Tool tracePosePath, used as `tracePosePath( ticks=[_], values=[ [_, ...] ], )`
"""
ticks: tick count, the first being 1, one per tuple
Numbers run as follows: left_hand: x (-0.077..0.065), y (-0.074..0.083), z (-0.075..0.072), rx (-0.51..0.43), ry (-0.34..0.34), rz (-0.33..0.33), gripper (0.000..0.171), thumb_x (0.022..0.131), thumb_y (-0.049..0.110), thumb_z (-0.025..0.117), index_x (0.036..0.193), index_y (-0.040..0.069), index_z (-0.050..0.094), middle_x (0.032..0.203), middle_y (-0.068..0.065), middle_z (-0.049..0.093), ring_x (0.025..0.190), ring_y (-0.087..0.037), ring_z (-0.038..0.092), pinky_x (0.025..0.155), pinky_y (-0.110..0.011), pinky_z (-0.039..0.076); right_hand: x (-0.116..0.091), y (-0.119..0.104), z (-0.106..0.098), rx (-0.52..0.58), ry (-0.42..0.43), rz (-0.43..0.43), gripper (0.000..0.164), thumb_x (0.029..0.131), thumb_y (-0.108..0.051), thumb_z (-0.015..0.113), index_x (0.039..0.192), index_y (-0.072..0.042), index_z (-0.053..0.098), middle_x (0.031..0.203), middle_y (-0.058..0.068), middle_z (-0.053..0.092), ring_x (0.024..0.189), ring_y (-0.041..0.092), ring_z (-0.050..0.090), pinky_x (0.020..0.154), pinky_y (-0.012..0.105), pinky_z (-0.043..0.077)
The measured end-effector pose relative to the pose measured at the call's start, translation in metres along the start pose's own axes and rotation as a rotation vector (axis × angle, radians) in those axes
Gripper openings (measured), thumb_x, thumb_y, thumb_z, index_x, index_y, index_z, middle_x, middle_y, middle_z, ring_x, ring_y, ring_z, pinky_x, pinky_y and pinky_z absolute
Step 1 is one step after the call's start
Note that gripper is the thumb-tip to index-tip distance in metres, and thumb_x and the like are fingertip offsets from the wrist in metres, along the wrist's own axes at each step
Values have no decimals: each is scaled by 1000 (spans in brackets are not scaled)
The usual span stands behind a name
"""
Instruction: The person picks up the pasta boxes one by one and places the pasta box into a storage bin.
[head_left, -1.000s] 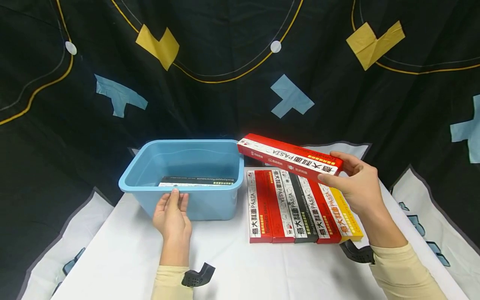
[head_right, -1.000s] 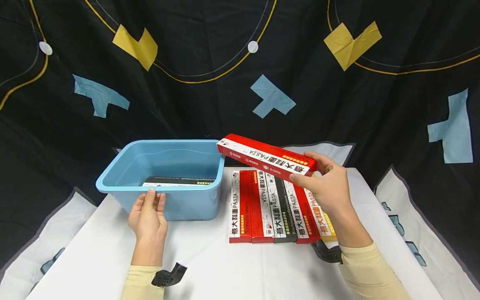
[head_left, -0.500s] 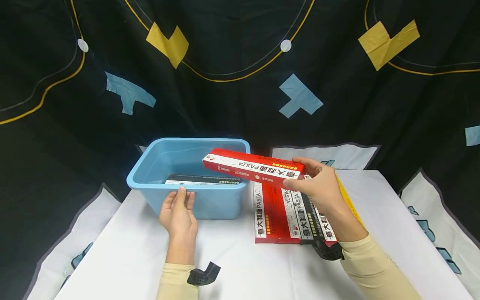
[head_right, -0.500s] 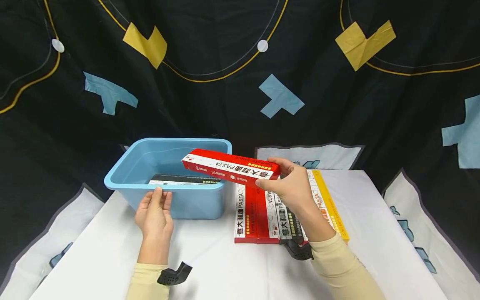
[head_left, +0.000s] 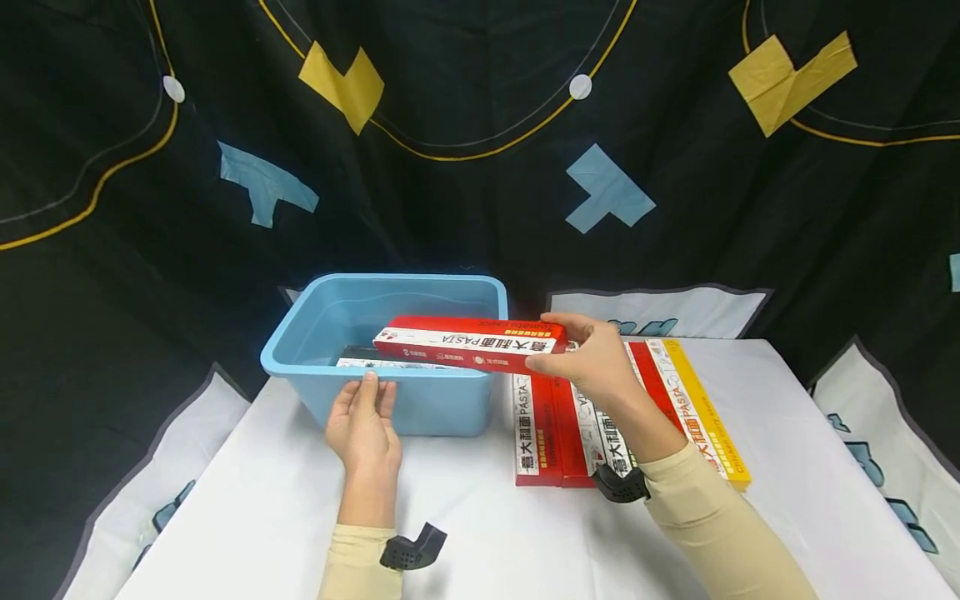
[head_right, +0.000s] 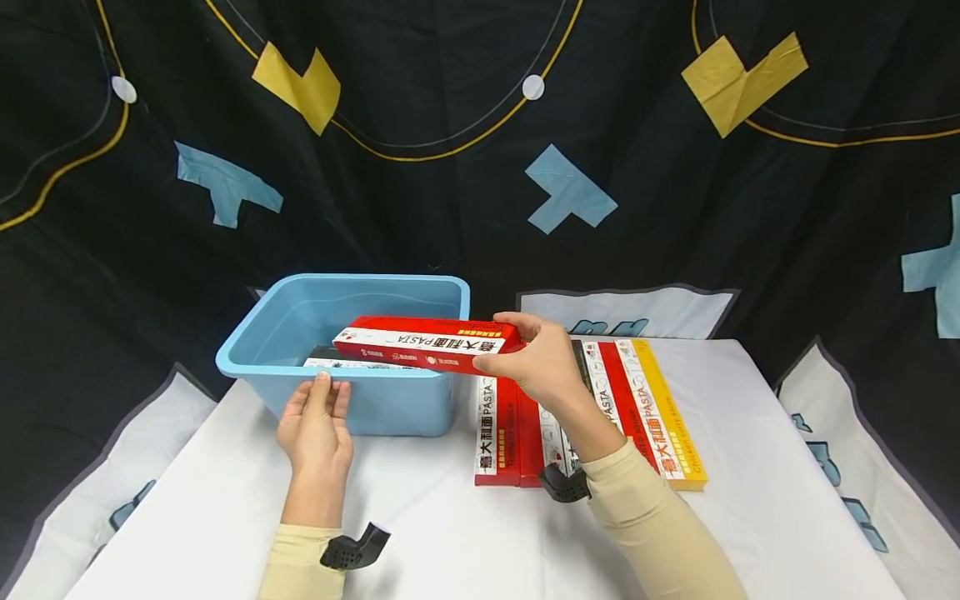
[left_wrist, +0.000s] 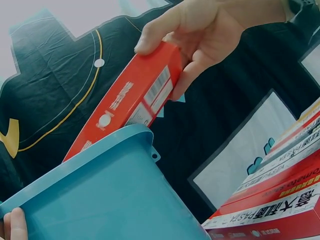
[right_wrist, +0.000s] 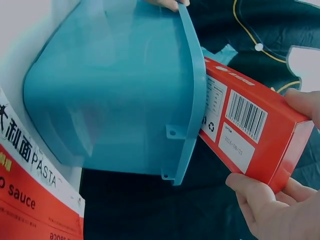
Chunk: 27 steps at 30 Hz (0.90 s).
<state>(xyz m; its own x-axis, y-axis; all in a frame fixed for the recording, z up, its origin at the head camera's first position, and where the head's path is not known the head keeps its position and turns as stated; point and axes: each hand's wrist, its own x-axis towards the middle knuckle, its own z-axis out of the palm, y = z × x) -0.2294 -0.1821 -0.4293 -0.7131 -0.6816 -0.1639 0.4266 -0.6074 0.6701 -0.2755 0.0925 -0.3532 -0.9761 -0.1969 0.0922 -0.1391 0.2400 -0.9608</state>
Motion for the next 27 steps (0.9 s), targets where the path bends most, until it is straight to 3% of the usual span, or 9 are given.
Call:
tracePosePath(
  ticks=[6, 11, 19, 27],
  values=[
    [-2, 1, 1, -28, 10, -2, 30, 84, 4, 77, 99, 1, 51, 92, -10, 57, 76, -15, 64, 86, -35, 59, 18, -4, 7, -36, -43, 43, 59, 76, -35, 84, 130, -30, 59, 127, -3, 55, 119, 23, 49, 76, 38, 62],
    [-3, 2, 0, -31, 14, 1, 33, 82, 4, 79, 99, 0, 51, 89, -10, 57, 75, -15, 64, 86, -35, 59, 32, -5, 15, -45, -91, -6, 61, 75, -30, 86, 130, -25, 59, 124, 1, 56, 116, 27, 49, 78, 40, 62],
    [-2, 1, -1, -51, 7, 9, 34, 80, 2, 80, 98, 0, 52, 84, -9, 59, 72, -15, 64, 83, -35, 60, 49, -5, 42, -155, -155, -142, 64, 69, -31, 88, 128, -27, 62, 122, -6, 57, 109, 24, 53, 74, 32, 62],
    [-2, 1, -1, -42, 6, 16, 33, 80, 3, 80, 97, 0, 52, 88, -10, 58, 73, -15, 64, 84, -36, 59, 69, -14, 72, -281, -247, -125, 60, 70, -29, 86, 125, -23, 64, 121, -4, 57, 110, 21, 48, 70, 31, 62]
  ],
)
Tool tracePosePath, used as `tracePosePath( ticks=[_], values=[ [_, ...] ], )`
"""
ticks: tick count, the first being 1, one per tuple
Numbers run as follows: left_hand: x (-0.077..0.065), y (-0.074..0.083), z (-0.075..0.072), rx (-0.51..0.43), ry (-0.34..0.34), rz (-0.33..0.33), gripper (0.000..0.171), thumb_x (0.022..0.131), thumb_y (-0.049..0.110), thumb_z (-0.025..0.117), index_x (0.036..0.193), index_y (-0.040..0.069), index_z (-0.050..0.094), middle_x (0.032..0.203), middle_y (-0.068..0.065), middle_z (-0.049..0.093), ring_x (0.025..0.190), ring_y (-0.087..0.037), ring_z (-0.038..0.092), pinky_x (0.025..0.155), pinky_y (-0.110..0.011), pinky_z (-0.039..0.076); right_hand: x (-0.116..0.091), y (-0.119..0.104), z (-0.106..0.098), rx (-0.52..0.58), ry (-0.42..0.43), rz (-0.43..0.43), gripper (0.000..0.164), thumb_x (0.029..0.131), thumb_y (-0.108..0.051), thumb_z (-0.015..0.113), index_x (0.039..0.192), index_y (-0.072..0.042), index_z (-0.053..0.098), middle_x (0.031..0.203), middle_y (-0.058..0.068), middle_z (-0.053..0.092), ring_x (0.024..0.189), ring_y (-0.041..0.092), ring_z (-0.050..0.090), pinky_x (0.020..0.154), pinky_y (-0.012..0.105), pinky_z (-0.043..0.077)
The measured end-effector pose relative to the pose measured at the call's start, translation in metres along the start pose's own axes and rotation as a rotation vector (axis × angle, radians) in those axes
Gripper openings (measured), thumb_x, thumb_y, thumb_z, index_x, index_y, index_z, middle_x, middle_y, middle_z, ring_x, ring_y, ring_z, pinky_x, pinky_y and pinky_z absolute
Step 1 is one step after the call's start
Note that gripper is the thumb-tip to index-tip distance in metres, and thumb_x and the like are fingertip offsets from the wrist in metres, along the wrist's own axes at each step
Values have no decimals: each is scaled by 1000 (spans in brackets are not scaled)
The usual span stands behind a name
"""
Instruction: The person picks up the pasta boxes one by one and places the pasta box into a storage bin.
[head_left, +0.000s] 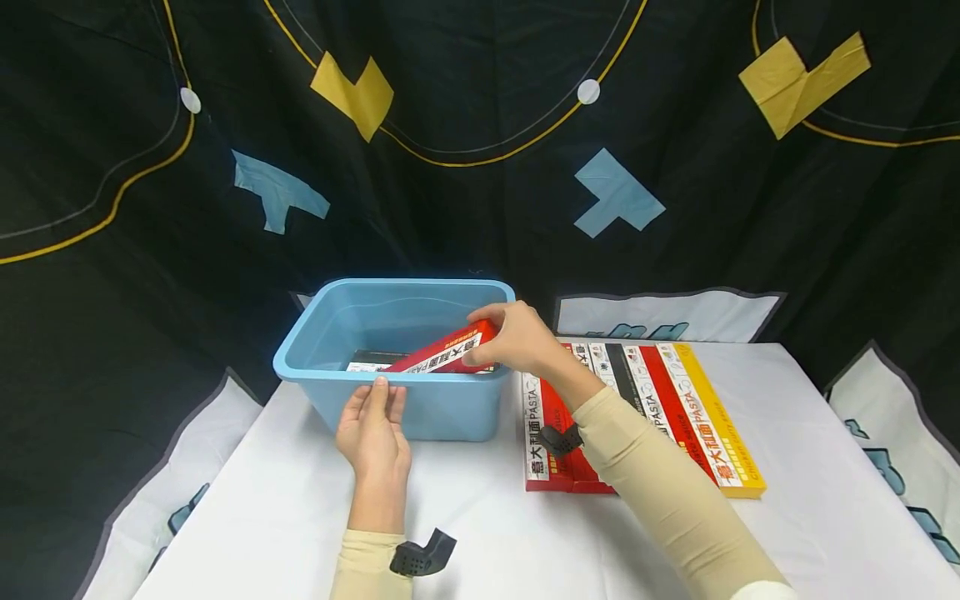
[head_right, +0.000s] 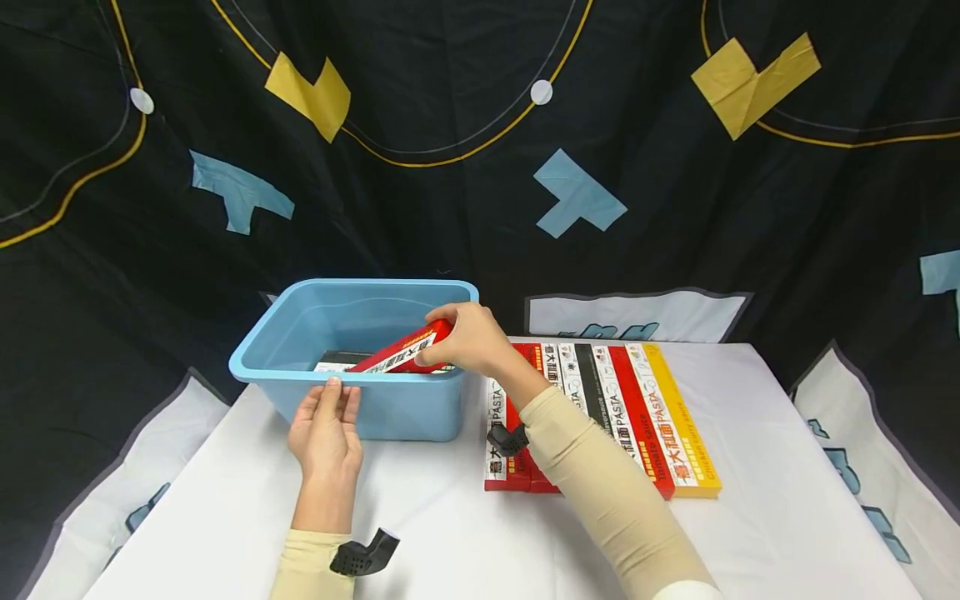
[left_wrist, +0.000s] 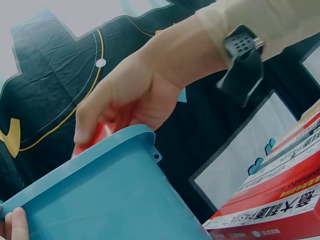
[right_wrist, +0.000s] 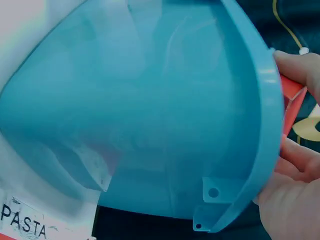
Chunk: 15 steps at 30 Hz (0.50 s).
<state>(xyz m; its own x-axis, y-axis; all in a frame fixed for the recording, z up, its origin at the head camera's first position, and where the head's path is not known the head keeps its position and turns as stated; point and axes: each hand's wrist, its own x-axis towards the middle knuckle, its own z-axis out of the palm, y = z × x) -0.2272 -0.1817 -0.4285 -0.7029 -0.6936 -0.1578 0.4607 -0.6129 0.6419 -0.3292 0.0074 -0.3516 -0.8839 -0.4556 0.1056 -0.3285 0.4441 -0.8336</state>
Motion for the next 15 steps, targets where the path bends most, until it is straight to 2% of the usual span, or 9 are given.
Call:
tracePosePath(
  ticks=[4, 11, 15],
  values=[
    [-1, -1, 0, 11, 2, -6, 33, 81, 5, 80, 98, 1, 52, 92, -11, 57, 75, -14, 64, 86, -35, 59, 10, -4, 3, -57, -46, 32, 59, 70, -30, 86, 124, -20, 65, 117, -4, 59, 105, 22, 53, 69, 29, 62],
    [-1, -1, 1, 4, -4, -8, 34, 81, 5, 80, 98, 1, 51, 92, -10, 56, 75, -15, 65, 86, -34, 59, 22, -11, 5, -63, -164, 59, 61, 73, -24, 86, 127, -11, 62, 118, 1, 60, 104, 25, 55, 78, 39, 62],
    [0, -2, 1, -23, -4, -11, 33, 81, 1, 79, 98, 1, 50, 91, -11, 55, 74, -15, 64, 85, -34, 59, 25, -16, 7, -112, -196, 72, 62, 73, -24, 86, 128, -11, 61, 119, 2, 59, 104, 24, 55, 76, 33, 62]
  ],
)
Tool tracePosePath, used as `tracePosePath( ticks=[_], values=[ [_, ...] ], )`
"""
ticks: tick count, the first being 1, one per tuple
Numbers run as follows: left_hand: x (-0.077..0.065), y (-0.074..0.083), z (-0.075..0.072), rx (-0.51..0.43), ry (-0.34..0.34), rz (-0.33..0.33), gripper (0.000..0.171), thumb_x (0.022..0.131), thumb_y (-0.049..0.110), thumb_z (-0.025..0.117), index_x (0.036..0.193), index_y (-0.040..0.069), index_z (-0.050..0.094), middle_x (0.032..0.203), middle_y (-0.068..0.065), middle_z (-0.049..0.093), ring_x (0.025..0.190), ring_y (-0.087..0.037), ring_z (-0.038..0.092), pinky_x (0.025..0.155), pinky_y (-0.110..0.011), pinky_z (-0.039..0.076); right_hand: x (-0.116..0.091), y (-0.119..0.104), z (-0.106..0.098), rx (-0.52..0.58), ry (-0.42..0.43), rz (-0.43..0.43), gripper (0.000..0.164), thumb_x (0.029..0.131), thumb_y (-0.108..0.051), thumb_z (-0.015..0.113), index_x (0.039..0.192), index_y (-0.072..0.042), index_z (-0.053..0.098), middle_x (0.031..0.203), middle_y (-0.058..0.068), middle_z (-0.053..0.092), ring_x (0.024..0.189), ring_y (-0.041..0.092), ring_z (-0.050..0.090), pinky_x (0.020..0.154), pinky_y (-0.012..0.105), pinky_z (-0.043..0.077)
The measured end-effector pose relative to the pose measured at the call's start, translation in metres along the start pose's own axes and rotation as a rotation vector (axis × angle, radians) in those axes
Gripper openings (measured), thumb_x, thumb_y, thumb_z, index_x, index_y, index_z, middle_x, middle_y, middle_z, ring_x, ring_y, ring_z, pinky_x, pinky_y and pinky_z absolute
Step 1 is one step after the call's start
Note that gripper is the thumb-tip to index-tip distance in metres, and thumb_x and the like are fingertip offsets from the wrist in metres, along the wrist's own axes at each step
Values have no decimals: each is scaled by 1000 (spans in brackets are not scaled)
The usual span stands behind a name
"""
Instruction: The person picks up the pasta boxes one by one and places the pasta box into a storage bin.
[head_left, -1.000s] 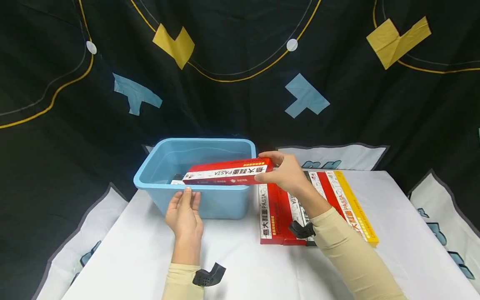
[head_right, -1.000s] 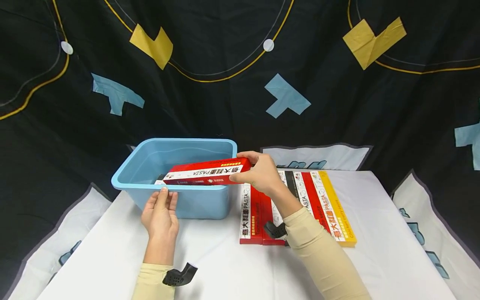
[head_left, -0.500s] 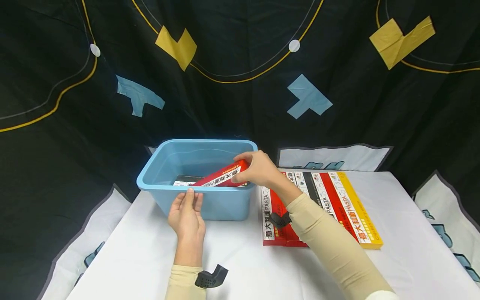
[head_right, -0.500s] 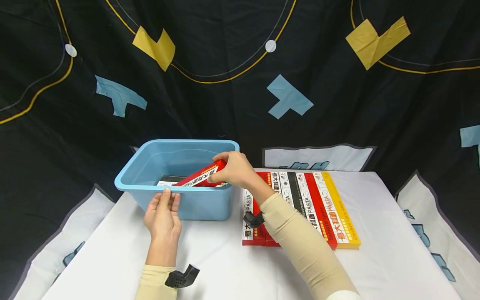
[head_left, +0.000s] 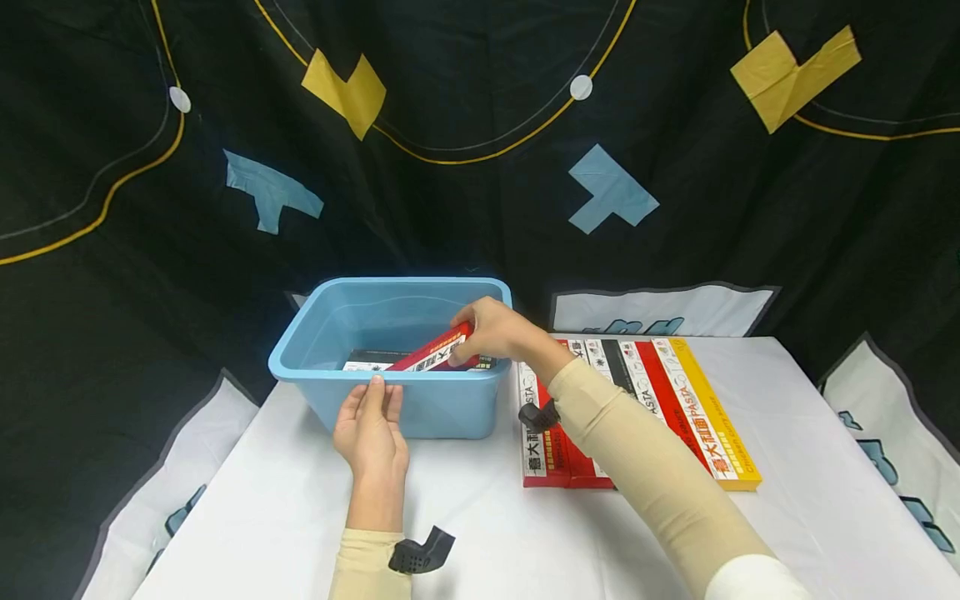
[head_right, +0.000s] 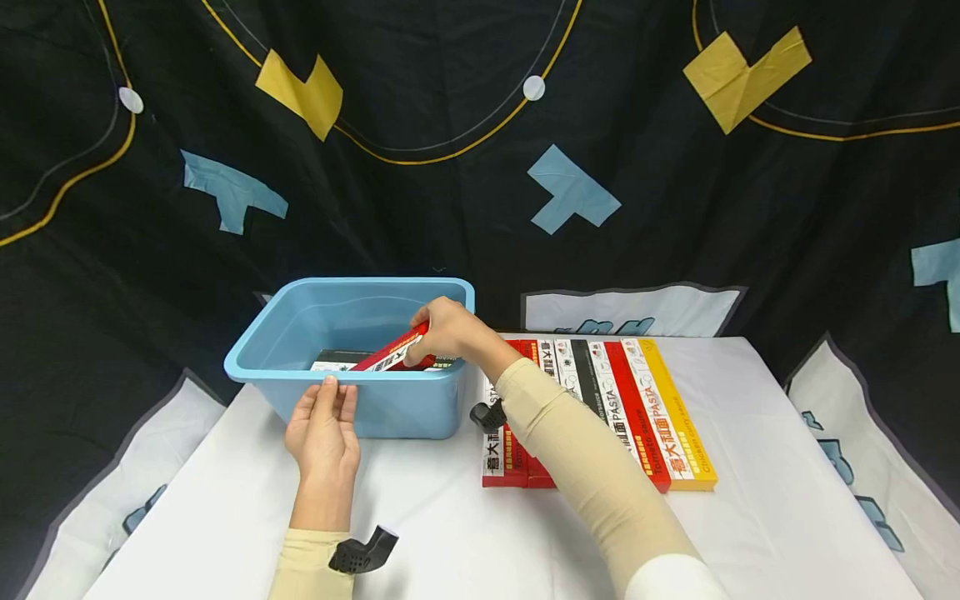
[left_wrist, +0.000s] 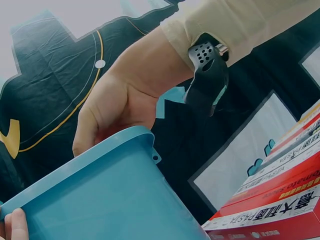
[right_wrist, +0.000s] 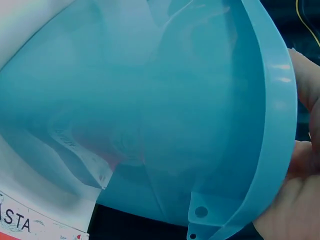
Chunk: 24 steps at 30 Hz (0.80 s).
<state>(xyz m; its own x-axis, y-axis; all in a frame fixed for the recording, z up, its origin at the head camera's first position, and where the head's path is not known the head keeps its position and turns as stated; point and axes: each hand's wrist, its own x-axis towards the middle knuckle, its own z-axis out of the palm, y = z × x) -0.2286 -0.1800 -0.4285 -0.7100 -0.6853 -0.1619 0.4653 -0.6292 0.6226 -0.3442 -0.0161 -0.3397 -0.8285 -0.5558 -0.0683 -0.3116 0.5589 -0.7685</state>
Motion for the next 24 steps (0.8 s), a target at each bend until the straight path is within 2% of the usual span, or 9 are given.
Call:
tracePosePath(
  ticks=[5, 15, 19, 24],
  values=[
    [0, 1, 0, -3, -7, 2, 35, 81, 1, 79, 99, 1, 49, 92, -11, 55, 75, -15, 64, 86, -34, 59, 4, -5, 7, -91, -3, 12, 62, 74, -25, 87, 129, -10, 61, 118, 1, 62, 98, 21, 58, 75, 28, 61],
    [-2, 1, 0, 16, 13, -19, 32, 83, 1, 77, 100, 1, 49, 96, -11, 52, 76, -16, 64, 87, -33, 58, 8, -8, 20, -344, -17, -33, 46, 83, -18, 78, 126, -7, 64, 112, 6, 66, 96, 20, 58, 90, 38, 57],
    [-3, 1, 0, 30, 9, -31, 32, 84, 3, 76, 100, 2, 49, 101, -12, 52, 79, -16, 63, 88, -33, 58, 5, -7, 21, -302, 41, -30, 52, 81, -18, 81, 128, -7, 62, 120, 7, 65, 104, 21, 60, 92, 39, 57],
    [-3, 1, 0, 37, -11, -28, 31, 85, 5, 76, 99, 2, 49, 105, -13, 53, 81, -17, 63, 90, -33, 57, -9, 1, 19, -132, 158, -85, 62, 79, -22, 83, 134, -9, 57, 132, 5, 61, 117, 23, 59, 95, 39, 55]
  ],
)
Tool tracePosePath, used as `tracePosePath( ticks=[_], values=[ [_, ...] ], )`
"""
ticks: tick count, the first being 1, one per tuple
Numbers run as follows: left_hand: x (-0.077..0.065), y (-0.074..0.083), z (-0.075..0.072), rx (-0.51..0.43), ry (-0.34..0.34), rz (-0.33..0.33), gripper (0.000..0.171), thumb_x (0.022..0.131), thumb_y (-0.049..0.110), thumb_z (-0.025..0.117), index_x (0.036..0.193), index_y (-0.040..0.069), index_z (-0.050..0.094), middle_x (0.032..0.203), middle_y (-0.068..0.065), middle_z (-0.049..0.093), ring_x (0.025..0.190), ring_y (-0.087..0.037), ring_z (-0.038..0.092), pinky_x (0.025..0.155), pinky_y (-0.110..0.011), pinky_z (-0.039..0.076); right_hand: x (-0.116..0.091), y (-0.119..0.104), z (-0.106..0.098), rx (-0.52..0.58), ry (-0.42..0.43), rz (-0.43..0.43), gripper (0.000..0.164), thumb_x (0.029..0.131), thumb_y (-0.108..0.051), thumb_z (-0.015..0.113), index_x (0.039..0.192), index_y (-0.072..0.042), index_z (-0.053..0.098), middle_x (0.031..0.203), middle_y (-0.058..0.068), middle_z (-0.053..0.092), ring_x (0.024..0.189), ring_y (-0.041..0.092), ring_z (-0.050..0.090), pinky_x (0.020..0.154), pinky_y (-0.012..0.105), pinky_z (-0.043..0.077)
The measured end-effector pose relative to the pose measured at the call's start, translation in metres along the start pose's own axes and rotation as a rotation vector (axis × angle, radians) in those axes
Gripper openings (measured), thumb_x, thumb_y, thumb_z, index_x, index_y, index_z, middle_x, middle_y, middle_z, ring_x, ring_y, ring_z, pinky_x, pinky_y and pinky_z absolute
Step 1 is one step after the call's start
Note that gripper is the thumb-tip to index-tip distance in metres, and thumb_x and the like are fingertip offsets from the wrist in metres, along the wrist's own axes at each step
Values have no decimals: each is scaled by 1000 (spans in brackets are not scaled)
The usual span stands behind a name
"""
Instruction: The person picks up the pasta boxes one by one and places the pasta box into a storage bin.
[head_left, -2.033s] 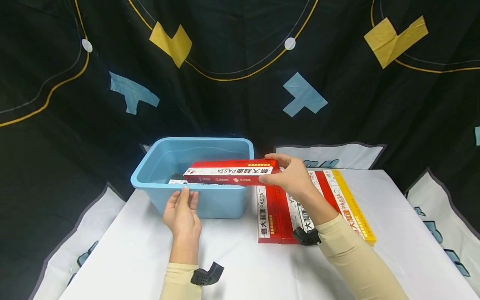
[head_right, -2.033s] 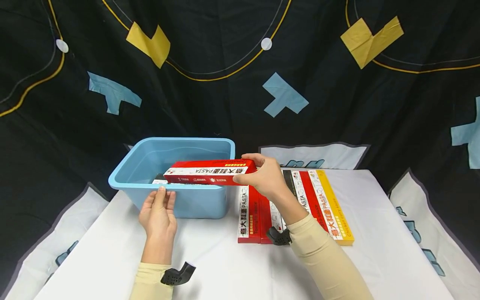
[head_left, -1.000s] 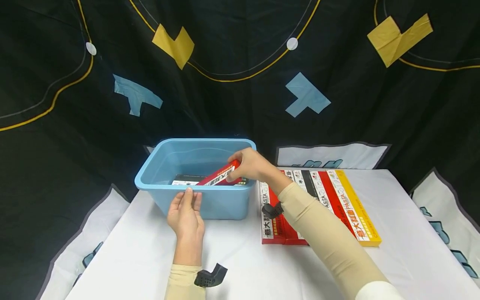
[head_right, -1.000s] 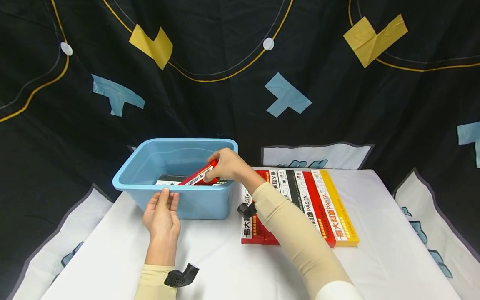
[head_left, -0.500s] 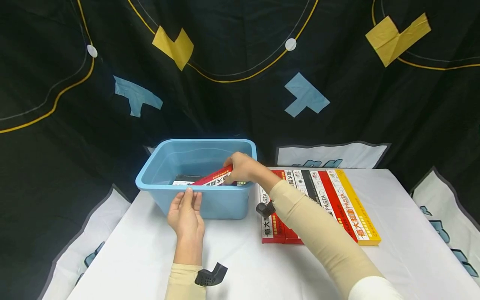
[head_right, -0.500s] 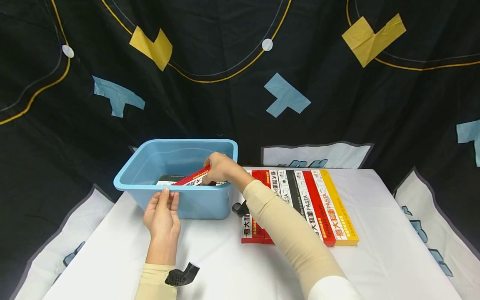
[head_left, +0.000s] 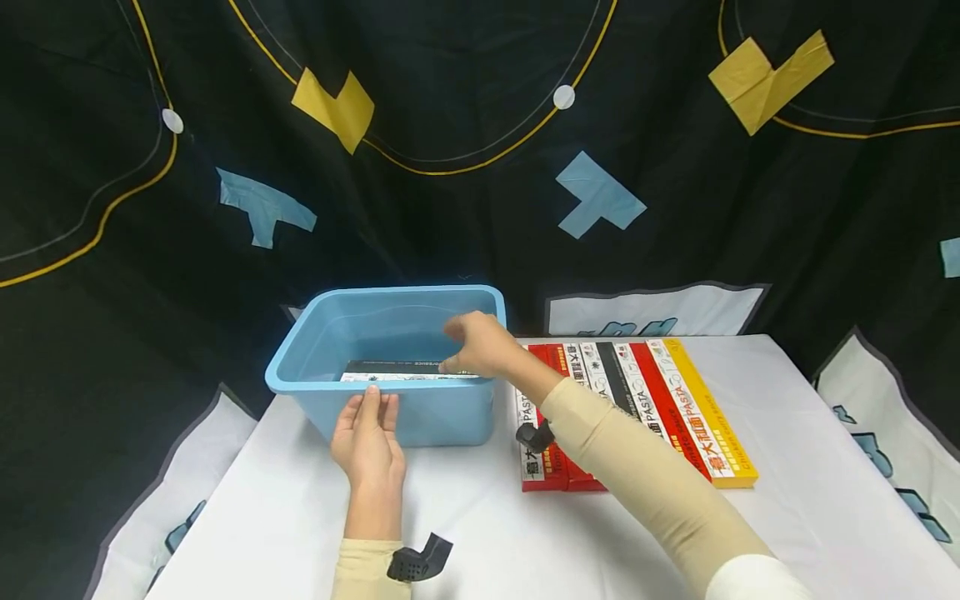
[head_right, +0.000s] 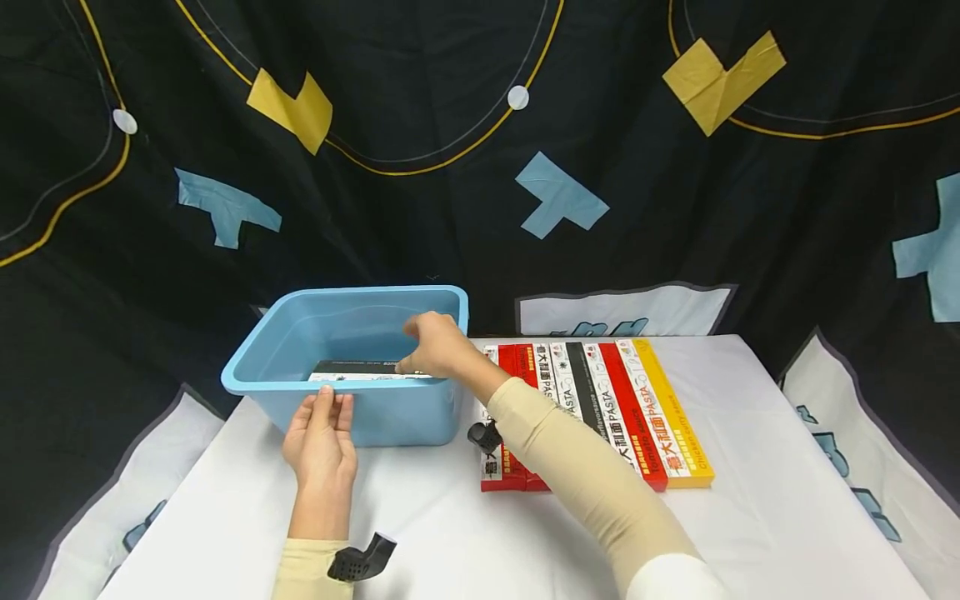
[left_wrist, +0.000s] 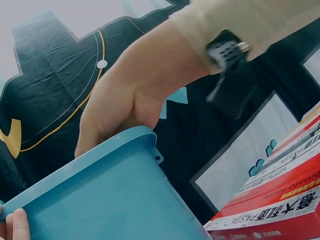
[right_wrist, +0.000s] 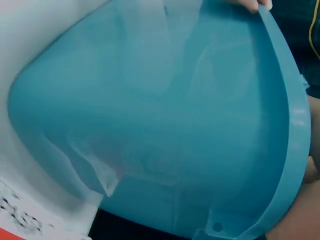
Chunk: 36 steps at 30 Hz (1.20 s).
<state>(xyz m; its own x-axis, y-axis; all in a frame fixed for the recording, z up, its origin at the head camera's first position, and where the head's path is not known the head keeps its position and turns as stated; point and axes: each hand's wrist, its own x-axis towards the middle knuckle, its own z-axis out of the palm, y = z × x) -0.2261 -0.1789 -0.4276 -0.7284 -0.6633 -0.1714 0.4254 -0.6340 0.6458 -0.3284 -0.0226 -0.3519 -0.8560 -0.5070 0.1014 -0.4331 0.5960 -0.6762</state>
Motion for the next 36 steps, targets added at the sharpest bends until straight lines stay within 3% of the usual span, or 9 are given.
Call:
tracePosePath(
  ticks=[7, 11, 17, 25, 29, 32, 36],
  values=[
    [-1, 2, -1, 3, -3, -2, 31, 85, 5, 76, 99, 3, 48, 103, -12, 51, 82, -16, 62, 90, -32, 57, -29, 22, -15, 348, 162, -9, 48, 83, -17, 79, 128, -15, 62, 125, -1, 64, 114, 16, 60, 97, 34, 53],
    [-2, 1, -2, 9, -2, 5, 33, 84, 7, 78, 98, 3, 48, 103, -11, 52, 83, -16, 61, 90, -31, 57, -48, 42, -29, 426, 195, -35, 44, 86, -11, 74, 128, -12, 61, 126, 1, 63, 117, 20, 59, 103, 36, 49],
    [-2, -1, -2, 7, -10, -11, 30, 86, 6, 75, 99, 4, 48, 101, -10, 53, 84, -16, 61, 91, -31, 57, -88, 74, -54, 395, 288, 29, 47, 87, -14, 71, 133, -15, 57, 131, 0, 60, 122, 20, 55, 104, 36, 48],
    [0, 1, 2, -21, -12, -10, 31, 85, 6, 76, 98, 4, 48, 99, -10, 53, 83, -16, 61, 90, -30, 57, -143, 112, -78, 417, 406, 38, 51, 87, -6, 71, 134, -5, 55, 133, 7, 58, 124, 22, 53, 106, 28, 43],
    [1, 1, 2, -19, -15, -20, 33, 84, 6, 77, 99, 4, 48, 99, -10, 53, 83, -16, 61, 90, -30, 57, -169, 124, -95, 343, 477, 75, 53, 89, -12, 72, 138, -8, 52, 137, 6, 55, 128, 21, 49, 104, 20, 42],
    [0, 0, 2, -15, -6, -26, 32, 85, 6, 77, 99, 4, 48, 100, -9, 53, 83, -16, 61, 90, -29, 57, -188, 131, -106, 261, 509, 149, 58, 90, -21, 72, 142, -11, 48, 141, 7, 51, 130, 25, 46, 101, 16, 41],
    [0, -1, 2, -8, 1, -27, 30, 86, 6, 76, 99, 5, 48, 101, -10, 52, 84, -16, 60, 89, -29, 57, -214, 145, -112, 134, 517, 277, 69, 90, -33, 71, 147, -11, 41, 146, 13, 46, 133, 33, 42, 105, 27, 42]
  ],
)
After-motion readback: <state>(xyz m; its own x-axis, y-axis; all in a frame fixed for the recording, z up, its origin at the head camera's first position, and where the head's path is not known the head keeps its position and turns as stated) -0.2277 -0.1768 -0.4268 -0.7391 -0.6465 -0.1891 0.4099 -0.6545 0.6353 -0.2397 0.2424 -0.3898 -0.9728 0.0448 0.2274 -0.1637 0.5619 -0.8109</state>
